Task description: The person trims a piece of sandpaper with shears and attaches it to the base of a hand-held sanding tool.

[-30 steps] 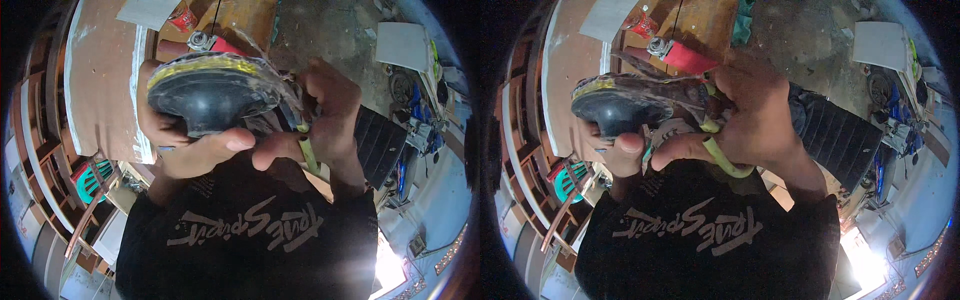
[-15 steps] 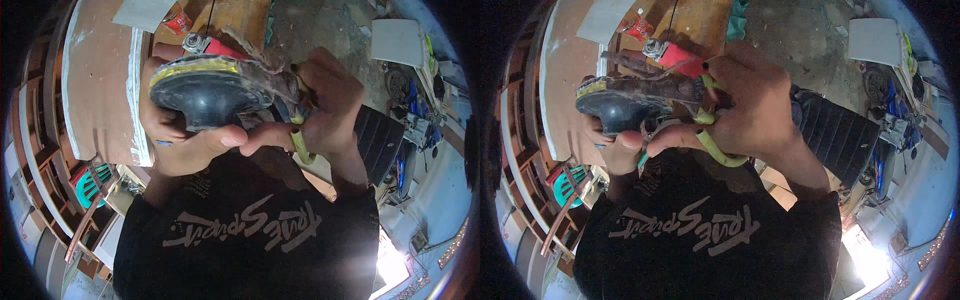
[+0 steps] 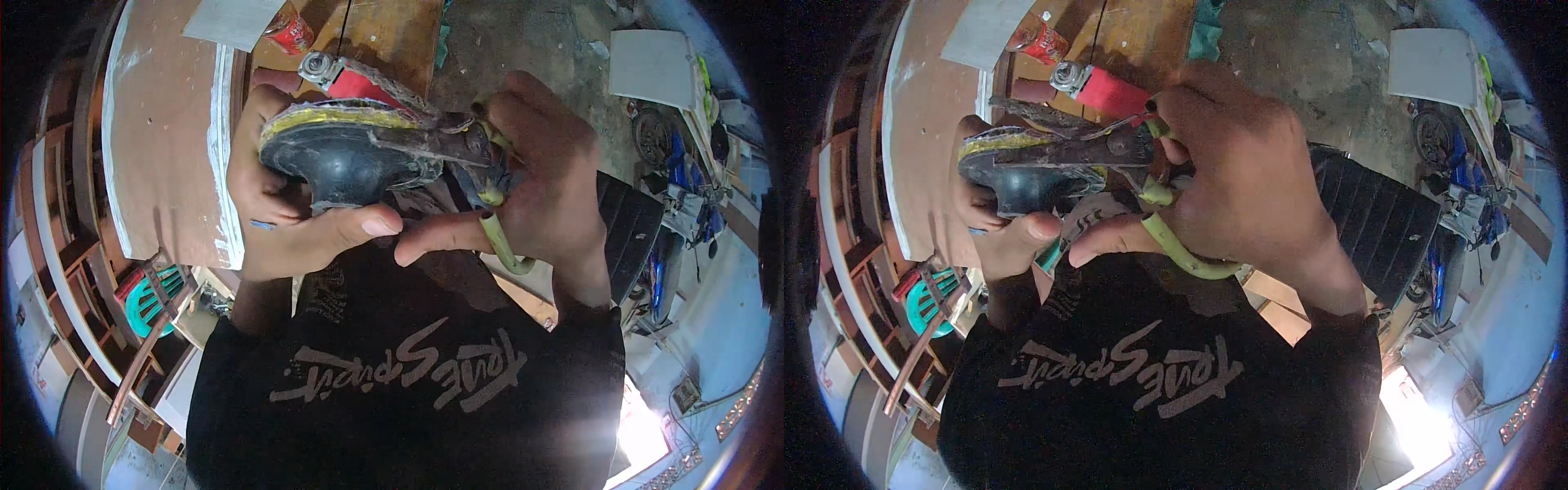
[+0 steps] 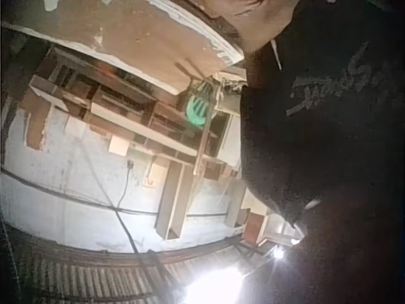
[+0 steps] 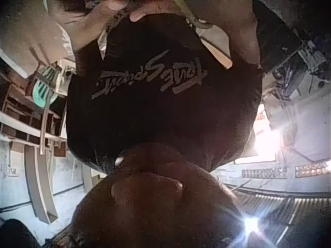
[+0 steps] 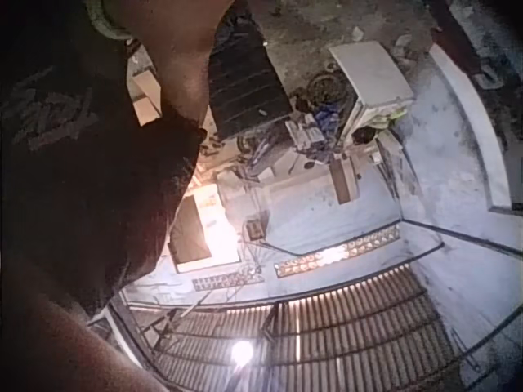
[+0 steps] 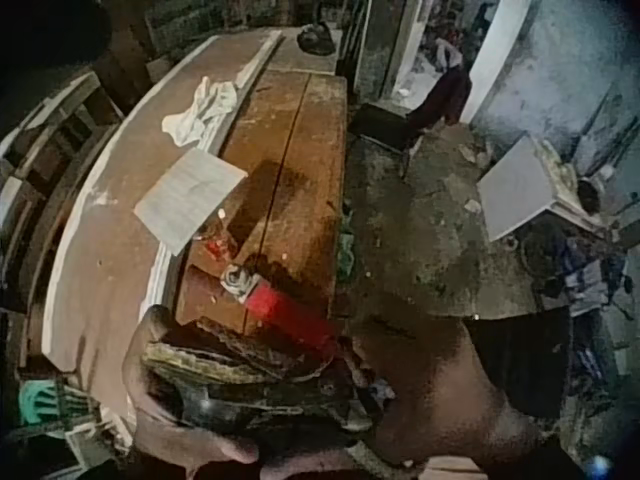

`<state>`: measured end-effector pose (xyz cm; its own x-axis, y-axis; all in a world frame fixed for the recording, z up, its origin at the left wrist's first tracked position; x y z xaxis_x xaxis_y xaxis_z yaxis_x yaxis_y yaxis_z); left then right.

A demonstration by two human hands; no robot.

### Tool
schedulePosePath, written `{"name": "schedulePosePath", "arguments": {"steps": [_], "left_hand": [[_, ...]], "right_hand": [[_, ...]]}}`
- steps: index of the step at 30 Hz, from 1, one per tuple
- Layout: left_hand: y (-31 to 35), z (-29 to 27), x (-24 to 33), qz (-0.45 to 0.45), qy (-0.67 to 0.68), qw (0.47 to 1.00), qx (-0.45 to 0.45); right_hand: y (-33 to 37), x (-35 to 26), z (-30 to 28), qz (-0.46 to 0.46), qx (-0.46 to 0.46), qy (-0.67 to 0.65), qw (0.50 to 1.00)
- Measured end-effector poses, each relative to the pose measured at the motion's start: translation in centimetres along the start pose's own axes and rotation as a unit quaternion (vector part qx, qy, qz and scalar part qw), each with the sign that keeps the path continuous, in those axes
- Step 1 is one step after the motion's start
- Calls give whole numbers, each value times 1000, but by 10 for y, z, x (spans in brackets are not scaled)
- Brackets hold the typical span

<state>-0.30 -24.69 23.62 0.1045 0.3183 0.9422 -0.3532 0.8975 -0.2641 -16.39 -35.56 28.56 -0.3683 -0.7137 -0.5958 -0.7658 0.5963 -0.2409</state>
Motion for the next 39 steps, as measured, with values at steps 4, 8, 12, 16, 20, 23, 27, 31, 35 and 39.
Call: {"name": "schedulePosePath", "arguments": {"steps": [4, 8, 12, 16, 20, 23, 27, 31, 35, 39], "left_hand": [[1, 3, -4, 15, 21, 1000, 12], [2, 1, -2, -4, 21, 1000, 21], [1, 0, 1, 30, -13, 999, -19], [-11, 10, 9, 197, 8, 973, -116], [-1, 0, 6, 20, -100, 994, -34], [-1, 1, 7, 45, -33, 998, 7], [-8, -5, 8, 4, -89, 995, -41], [-9, -3, 6, 43, -46, 998, -21], [-13, -4, 12, 18, -104, 993, -46], [-14, -6, 22, 39, -88, 995, -32]], "right_hand": [[3, 1, -3, 16, 21, -13, 1000], [3, 2, -6, 28, -3, -17, 999], [4, 2, -8, 25, -6, -22, 999], [-6, -15, -14, 10, 12, -20, 1000], [-1, -14, -22, -76, 88, -18, 993], [-3, -16, -16, 4, 29, 27, 999], [-4, -10, -17, -38, 8, 61, 997], [-9, -1, -12, -50, -14, -7, 999], [-8, 11, -6, -37, -11, -37, 999], [-2, 32, 5, -36, -72, -86, 993]]}}
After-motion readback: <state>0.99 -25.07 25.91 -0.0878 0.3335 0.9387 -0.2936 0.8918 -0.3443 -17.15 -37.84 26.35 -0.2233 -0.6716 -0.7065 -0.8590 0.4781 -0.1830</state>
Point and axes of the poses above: each hand's wrist, its own y-axis away from the middle knuckle, its own z-axis out of the palm, x = y × z, the point moved 6 cm from there along -y, towards the middle knuckle, and after that the axes turned 9 degrees about z, right-handed, at the moved point
